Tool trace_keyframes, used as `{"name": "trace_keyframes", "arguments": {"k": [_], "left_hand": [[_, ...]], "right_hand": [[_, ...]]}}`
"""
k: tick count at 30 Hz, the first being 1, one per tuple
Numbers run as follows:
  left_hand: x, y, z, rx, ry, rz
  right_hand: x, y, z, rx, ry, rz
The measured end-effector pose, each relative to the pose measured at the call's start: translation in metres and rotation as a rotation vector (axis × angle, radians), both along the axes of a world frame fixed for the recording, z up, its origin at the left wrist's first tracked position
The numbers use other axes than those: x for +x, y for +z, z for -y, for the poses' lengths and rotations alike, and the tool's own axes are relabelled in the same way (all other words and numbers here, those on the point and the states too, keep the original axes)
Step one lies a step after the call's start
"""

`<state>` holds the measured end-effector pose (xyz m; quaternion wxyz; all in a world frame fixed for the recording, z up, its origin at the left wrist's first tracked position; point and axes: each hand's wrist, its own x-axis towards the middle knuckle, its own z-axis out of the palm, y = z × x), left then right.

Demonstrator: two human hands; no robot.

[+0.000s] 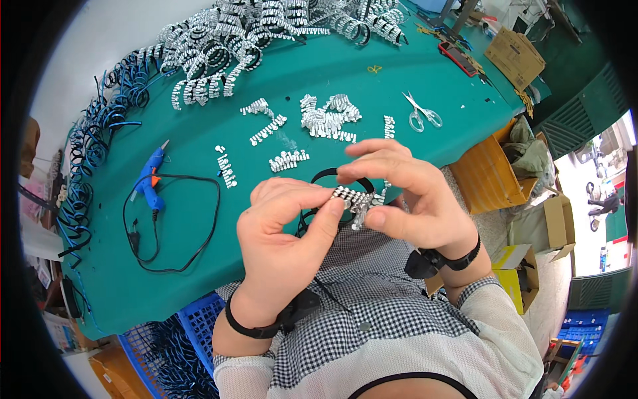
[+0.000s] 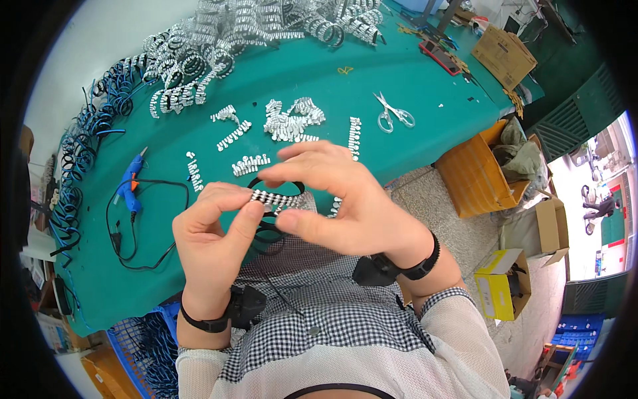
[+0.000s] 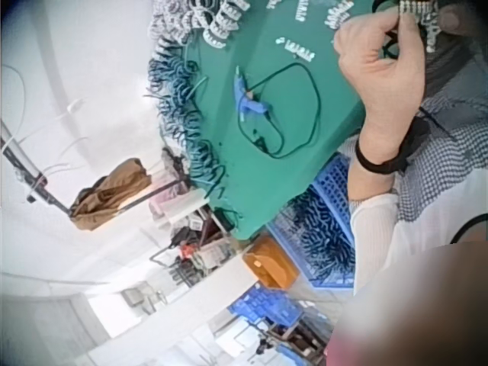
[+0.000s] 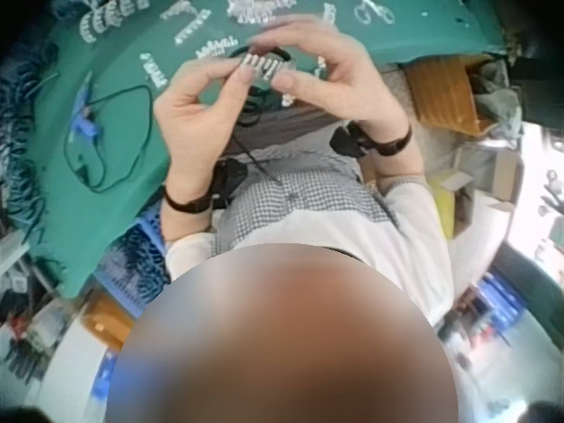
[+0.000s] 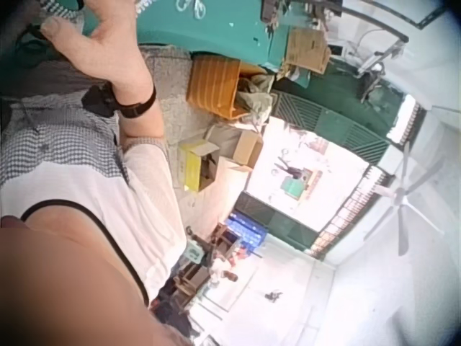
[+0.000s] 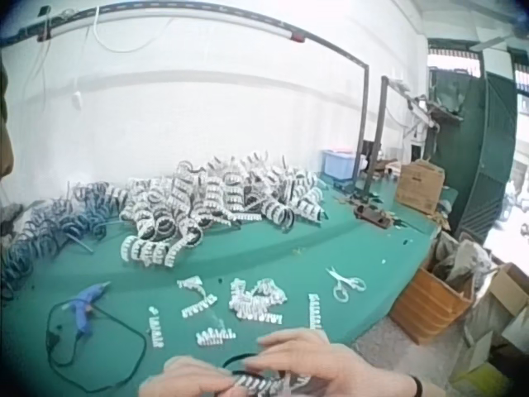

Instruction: The person is assembling white and green decorative shoe ornaments onto black bands.

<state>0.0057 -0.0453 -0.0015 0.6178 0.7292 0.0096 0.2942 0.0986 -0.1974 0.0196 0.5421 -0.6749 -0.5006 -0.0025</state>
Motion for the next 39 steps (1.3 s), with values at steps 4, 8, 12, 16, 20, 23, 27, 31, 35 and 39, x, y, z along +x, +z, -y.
{"name": "trace_keyframes", "arguments": {"k": [4,8,12,16,20,23,27,31,35,39], "left_hand": [[-0.001,0.001,0.003,0.301,0.148,0.069],[-0.001,0.001,0.004,0.514,0.276,0.099],[-0.002,-0.003,0.008,0.594,0.359,0.166],[-0.001,-0.009,0.012,0.441,0.326,0.199],[-0.001,-0.011,0.019,-0.178,0.114,0.061],[-0.002,-0.014,0.021,-0.36,0.022,0.032],[-0.002,-0.016,0.021,-0.426,-0.024,0.023],[-0.001,-0.014,0.02,-0.501,-0.082,0.031],[0.001,-0.018,0.019,-0.452,-0.092,0.039],[0.005,-0.026,0.015,-0.369,-0.084,0.108]], "right_hand": [[-0.006,0.0,-0.005,-0.089,-0.056,0.066],[-0.014,-0.005,-0.01,-0.103,-0.221,0.107],[-0.021,-0.005,-0.012,-0.129,-0.276,0.159],[-0.02,-0.009,-0.013,-0.001,-0.266,0.151],[-0.019,-0.016,-0.017,0.111,-0.237,0.031],[-0.019,-0.014,-0.015,0.081,-0.219,-0.062],[-0.014,-0.006,-0.013,0.014,-0.157,-0.149],[-0.012,0.0,-0.015,0.013,-0.104,-0.32],[-0.012,-0.001,-0.018,0.015,-0.129,-0.525],[-0.01,-0.008,-0.025,0.026,-0.136,-0.583]]}}
